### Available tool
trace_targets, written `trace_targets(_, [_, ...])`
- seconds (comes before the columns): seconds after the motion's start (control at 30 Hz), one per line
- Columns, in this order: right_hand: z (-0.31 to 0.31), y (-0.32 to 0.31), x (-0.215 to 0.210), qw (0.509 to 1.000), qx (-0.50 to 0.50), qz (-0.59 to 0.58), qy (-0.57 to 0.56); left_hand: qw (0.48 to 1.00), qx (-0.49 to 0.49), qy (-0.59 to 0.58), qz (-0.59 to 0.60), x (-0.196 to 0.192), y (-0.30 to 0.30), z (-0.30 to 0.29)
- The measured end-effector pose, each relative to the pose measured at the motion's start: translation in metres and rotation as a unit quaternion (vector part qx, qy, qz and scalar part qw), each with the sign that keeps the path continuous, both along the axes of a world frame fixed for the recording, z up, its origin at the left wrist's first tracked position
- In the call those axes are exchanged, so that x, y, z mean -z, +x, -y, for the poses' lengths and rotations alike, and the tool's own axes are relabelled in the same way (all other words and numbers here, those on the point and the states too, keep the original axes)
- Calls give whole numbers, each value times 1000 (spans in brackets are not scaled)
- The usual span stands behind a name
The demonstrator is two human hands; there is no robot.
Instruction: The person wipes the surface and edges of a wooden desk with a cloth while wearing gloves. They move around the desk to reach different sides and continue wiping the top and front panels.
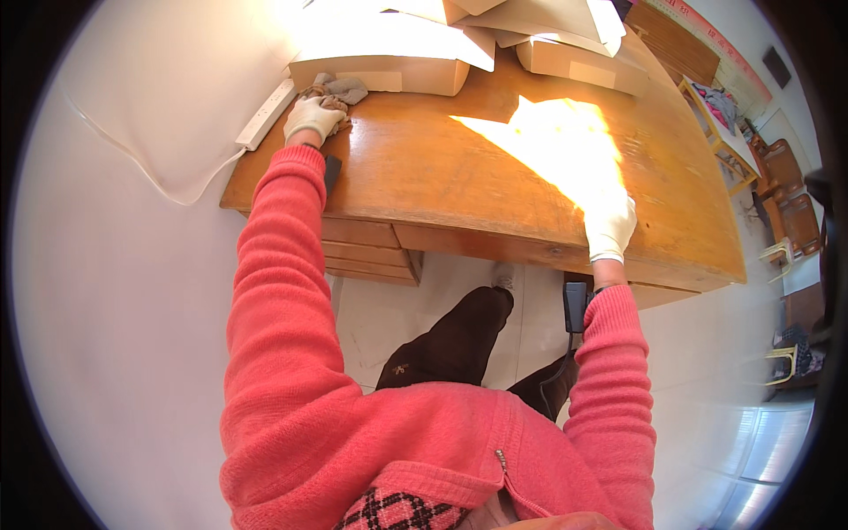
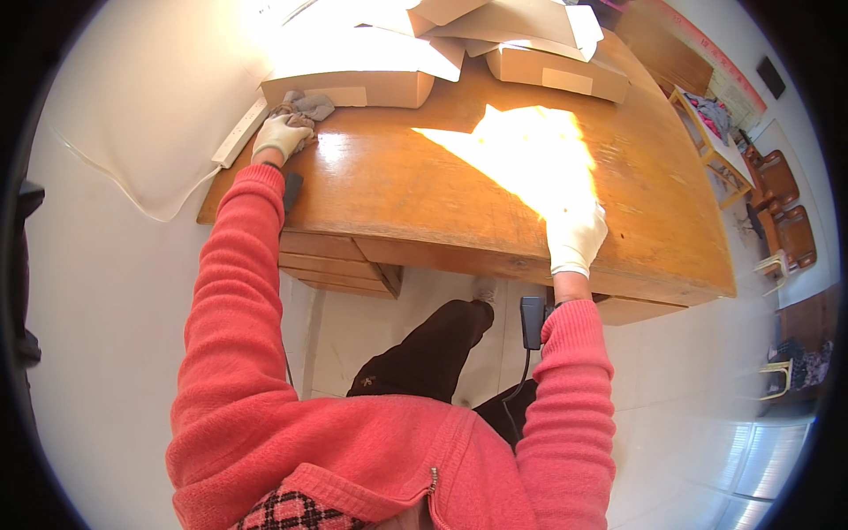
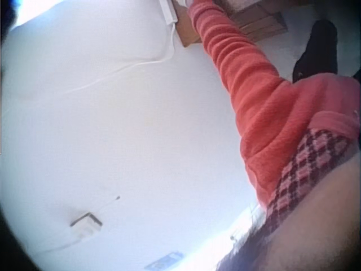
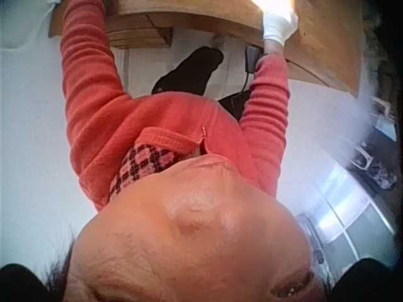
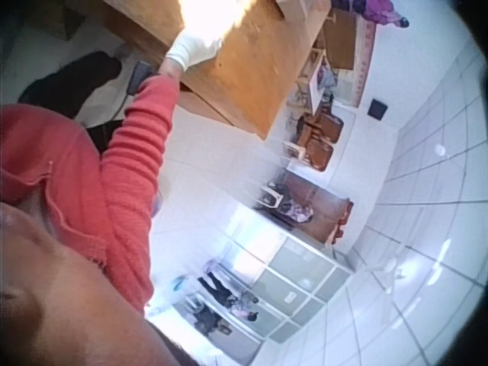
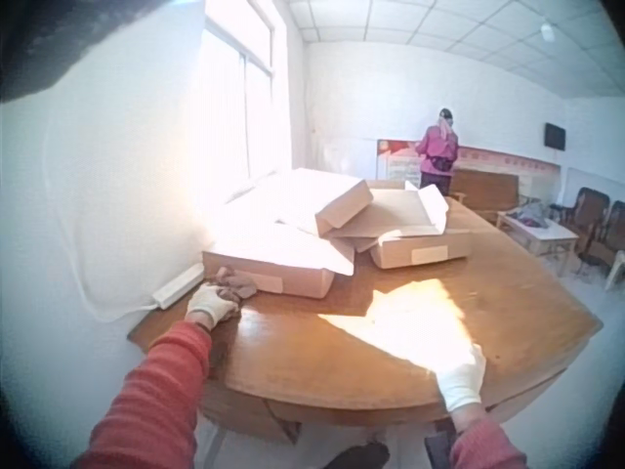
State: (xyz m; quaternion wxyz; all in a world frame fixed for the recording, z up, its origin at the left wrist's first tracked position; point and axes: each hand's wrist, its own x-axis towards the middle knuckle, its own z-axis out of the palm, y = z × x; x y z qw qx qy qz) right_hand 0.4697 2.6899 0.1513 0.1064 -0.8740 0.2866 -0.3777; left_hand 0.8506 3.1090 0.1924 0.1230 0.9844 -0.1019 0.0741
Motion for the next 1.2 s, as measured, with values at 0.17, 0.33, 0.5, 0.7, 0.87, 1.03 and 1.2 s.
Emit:
trace_targets(0.17, [-4,2,-4,1000,4,16,-14,998,-46,-48,-23,0,-18,-17])
trace_targets(0.33, [-10,2,-10,999,31,-18,1,997,5,-68,23,-2,-66,-7])
trace_targets(0.5, [-12,5,-11,998,53,-39,-16,968,124,-213,47,-6,-131,33])
trace_targets(0.7, [-9,4,-7,999,46,-19,-18,936,290,-178,89,-13,-223,105])
trace_targets(0.87, [-5,3,-4,1000,26,-1,-14,905,346,-215,119,-5,-271,126])
trace_targets(1.03, [1,3,1,999,25,-2,-23,898,338,-240,146,-3,-254,72])
trace_targets(1.2, [3,3,2,998,34,-39,-22,968,97,-177,149,3,-187,-46])
